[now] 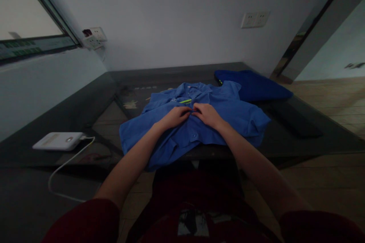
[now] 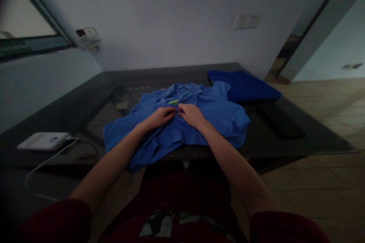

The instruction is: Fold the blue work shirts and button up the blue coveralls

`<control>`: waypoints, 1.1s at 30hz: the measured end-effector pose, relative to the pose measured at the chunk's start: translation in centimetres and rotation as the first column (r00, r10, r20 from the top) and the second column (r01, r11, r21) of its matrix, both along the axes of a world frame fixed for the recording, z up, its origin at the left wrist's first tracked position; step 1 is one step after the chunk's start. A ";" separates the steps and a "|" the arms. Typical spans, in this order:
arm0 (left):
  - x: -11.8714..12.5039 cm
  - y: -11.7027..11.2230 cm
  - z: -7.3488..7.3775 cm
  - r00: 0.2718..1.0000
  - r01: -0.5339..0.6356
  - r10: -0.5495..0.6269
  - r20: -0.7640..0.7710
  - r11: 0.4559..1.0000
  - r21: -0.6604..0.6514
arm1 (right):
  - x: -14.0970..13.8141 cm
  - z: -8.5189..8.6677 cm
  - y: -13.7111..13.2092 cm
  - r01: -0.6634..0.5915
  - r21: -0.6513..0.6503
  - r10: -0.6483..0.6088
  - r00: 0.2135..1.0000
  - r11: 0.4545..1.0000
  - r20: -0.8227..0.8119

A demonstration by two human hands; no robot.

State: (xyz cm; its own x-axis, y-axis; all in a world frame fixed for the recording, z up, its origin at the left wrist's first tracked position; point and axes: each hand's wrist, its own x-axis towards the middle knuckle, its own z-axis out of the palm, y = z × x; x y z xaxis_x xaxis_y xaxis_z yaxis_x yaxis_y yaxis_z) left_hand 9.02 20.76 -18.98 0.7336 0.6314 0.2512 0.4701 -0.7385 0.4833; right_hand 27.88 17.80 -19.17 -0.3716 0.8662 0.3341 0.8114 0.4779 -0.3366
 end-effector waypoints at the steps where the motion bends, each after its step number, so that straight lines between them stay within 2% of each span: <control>1: 0.0 0.0 -0.1 1.000 -0.003 0.003 -0.001 1.000 0.001 | -0.1 0.0 -0.1 0.006 -0.002 -0.006 1.000 1.000 -0.001; 12: 0.5 0.2 -0.4 0.997 -0.066 0.067 -0.039 0.997 0.030 | -2.0 0.5 -1.1 0.143 -0.030 -0.143 0.990 0.989 0.008; 15: 0.5 0.0 -0.4 0.993 -0.093 0.097 -0.069 0.994 0.056 | -1.8 0.4 -1.1 0.186 -0.074 -0.183 0.982 0.980 0.045; 19: 0.4 -0.3 -0.5 0.994 -0.084 0.093 -0.060 0.988 0.129 | -0.8 -0.2 -0.5 0.117 -0.142 -0.107 0.992 0.983 0.072; 23: 0.4 -0.7 -0.4 0.995 -0.099 0.102 -0.017 0.984 0.148 | -0.3 -0.6 0.0 0.073 -0.183 -0.062 0.996 0.980 0.060; 33: 0.5 -0.9 -0.3 0.988 -0.095 0.113 -0.109 0.983 0.157 | -0.3 -0.5 -0.1 0.033 -0.231 0.003 0.989 0.972 0.150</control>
State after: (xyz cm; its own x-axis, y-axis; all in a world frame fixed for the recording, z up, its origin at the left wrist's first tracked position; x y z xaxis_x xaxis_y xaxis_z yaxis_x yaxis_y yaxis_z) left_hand 9.51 19.87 -19.31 0.6959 0.6670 0.2660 0.5945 -0.7429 0.3076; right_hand 27.56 17.65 -19.63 -0.3880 0.9194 0.0647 0.8672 0.3880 -0.3121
